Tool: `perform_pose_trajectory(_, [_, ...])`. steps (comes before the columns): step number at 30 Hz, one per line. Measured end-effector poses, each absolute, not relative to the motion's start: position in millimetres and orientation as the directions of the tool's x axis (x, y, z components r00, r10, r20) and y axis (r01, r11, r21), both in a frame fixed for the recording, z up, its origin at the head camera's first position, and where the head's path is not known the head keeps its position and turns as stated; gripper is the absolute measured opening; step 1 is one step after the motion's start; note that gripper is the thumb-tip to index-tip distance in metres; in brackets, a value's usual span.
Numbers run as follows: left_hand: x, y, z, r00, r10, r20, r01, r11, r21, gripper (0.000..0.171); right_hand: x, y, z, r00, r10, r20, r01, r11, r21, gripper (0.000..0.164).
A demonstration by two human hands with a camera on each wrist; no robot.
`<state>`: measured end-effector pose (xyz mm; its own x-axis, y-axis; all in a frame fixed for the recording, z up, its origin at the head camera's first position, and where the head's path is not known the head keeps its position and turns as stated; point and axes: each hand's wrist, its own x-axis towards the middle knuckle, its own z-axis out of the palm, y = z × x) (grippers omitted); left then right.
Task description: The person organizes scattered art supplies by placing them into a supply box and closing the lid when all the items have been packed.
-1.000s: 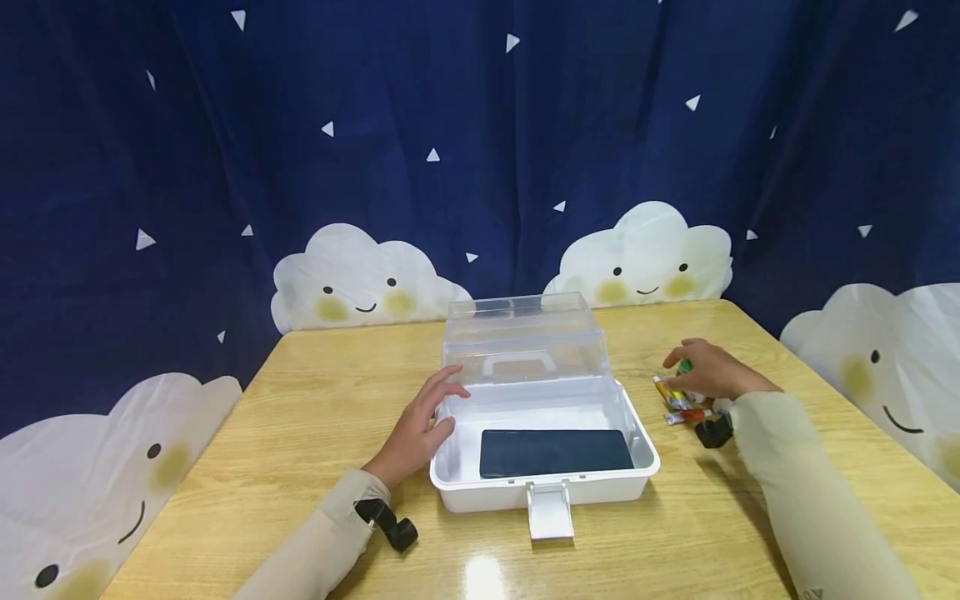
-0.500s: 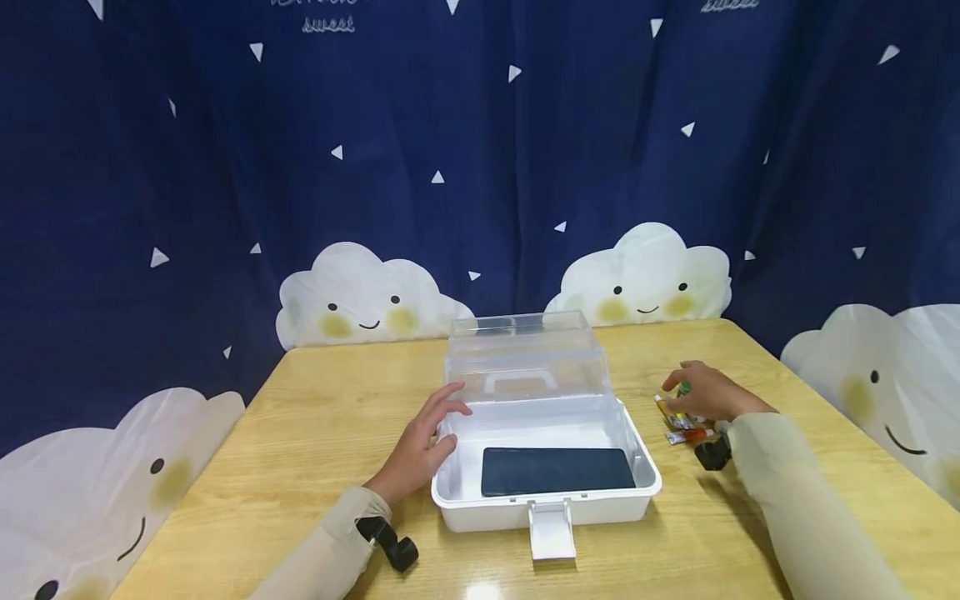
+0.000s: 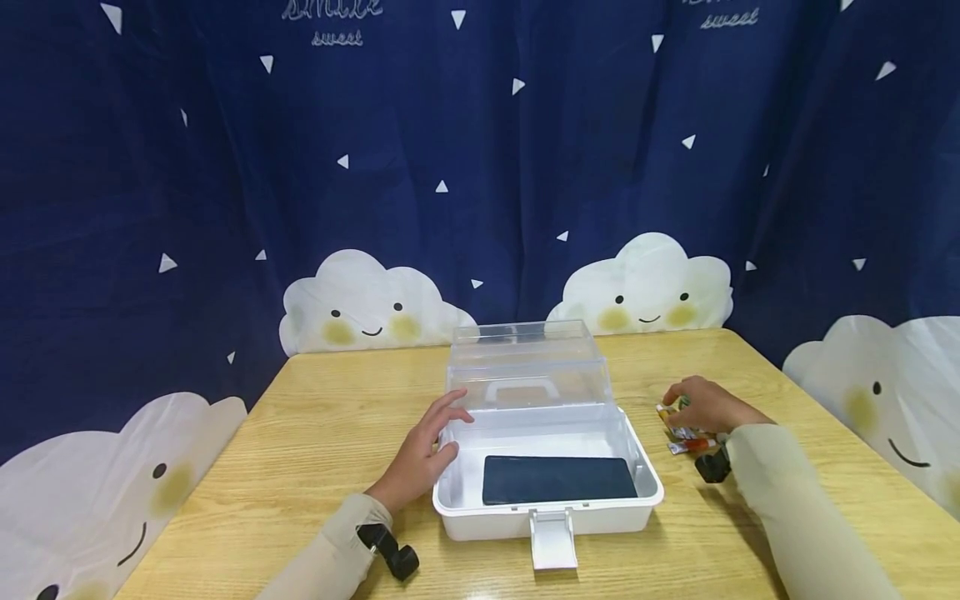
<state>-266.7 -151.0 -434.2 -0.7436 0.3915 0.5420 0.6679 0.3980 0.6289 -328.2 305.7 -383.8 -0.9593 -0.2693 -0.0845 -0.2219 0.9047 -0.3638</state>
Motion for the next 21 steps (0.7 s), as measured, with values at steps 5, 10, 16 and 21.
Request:
perform_pose_trajectory(5, [-267.2, -151.1, -434.9, -0.747, 0.390, 0.539, 0.664, 0.401, 0.631, 0.040, -327.5, 305.0, -384.1, -0.958, -0.269, -0.096, -0.216, 0.903, -0.372, 0.037])
perform_pose_trajectory(10, [-267.5, -150.8, -434.8, -0.748, 0.387, 0.539, 0.662, 0.390, 0.640, 0.041, -326.3, 304.9, -382.7, -0.951, -0.294, -0.095, -0.239, 0.895, -0.378, 0.032])
perform_pose_trajectory(16, [-267.5, -150.6, -434.7, -0.753, 0.388, 0.532, 0.657, 0.388, 0.646, 0.040, -327.1, 305.6, -384.7, -0.945, -0.315, -0.088, -0.260, 0.887, -0.382, 0.022])
perform_pose_trajectory(21, [-267.6, -150.9, -434.6, -0.760, 0.387, 0.521, 0.648, 0.400, 0.648, 0.038, -328.1, 305.8, -386.0, -0.946, -0.311, -0.086, -0.257, 0.887, -0.383, 0.016])
